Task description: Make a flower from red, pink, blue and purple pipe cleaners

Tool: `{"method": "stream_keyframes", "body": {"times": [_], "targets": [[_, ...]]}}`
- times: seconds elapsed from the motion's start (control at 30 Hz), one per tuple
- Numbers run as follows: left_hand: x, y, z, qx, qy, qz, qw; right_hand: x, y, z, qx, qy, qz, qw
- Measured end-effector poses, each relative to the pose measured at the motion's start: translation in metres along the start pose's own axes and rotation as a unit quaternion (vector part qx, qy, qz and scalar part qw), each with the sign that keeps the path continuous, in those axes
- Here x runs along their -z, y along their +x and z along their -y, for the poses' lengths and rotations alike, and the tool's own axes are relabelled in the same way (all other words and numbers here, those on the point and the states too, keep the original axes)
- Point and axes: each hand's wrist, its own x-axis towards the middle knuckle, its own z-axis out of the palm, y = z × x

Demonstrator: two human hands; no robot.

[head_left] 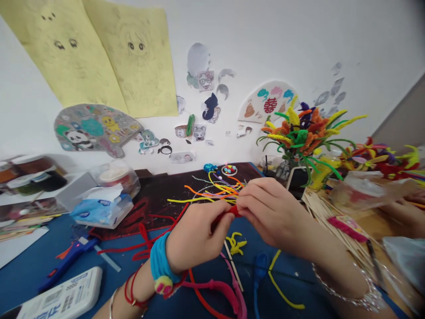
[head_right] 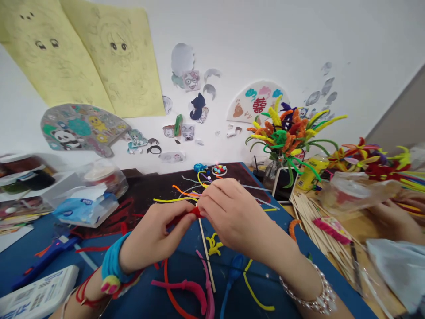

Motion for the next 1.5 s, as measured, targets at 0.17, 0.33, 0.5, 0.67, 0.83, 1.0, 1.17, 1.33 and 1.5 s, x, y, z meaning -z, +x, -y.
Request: {"method": "stream_keyframes", "body": {"times": [0.17, 0.33, 0.5, 0.67, 0.83, 1.0, 1.17, 1.33, 1.5], "targets": [[0.0, -0.001, 0.001, -0.001, 0.019, -0.007, 1.0, -0.009, 0.0, 0.004, -0.02, -0.019, -0.004, 1.0], [-0.001, 0.001, 0.002, -0.006, 0.015, -0.025, 1.0, -0.013, 0.002, 0.007, -0.013, -0.019, -0.013, 1.0], [-0.002, 0.001, 0.005, -0.004, -0.004, -0.031, 1.0, -0.017, 0.003, 0.008, -0.01, -0.014, -0.021, 1.0], [0.009, 0.0, 0.005, 0.017, -0.075, -0.003, 0.997, -0.007, 0.001, -0.004, -0.098, 0.118, -0.107, 0.982], [0.016, -0.002, 0.006, 0.023, -0.131, 0.018, 0.991, 0.006, -0.004, -0.017, -0.264, 0.362, -0.029, 0.893], [0.011, 0.001, 0.008, 0.015, -0.113, 0.031, 0.993, 0.006, -0.002, -0.015, -0.321, 0.428, 0.059, 0.843], [0.008, 0.003, 0.009, -0.022, -0.098, 0.044, 0.994, 0.004, -0.001, -0.017, -0.329, 0.551, 0.112, 0.758], [0.01, 0.002, 0.011, -0.044, -0.152, 0.122, 0.98, -0.01, -0.008, -0.03, -0.286, 0.724, 0.194, 0.596], [0.008, 0.0, 0.02, -0.077, -0.265, 0.143, 0.95, -0.034, -0.008, -0.024, -0.261, 0.796, 0.153, 0.524]]}}
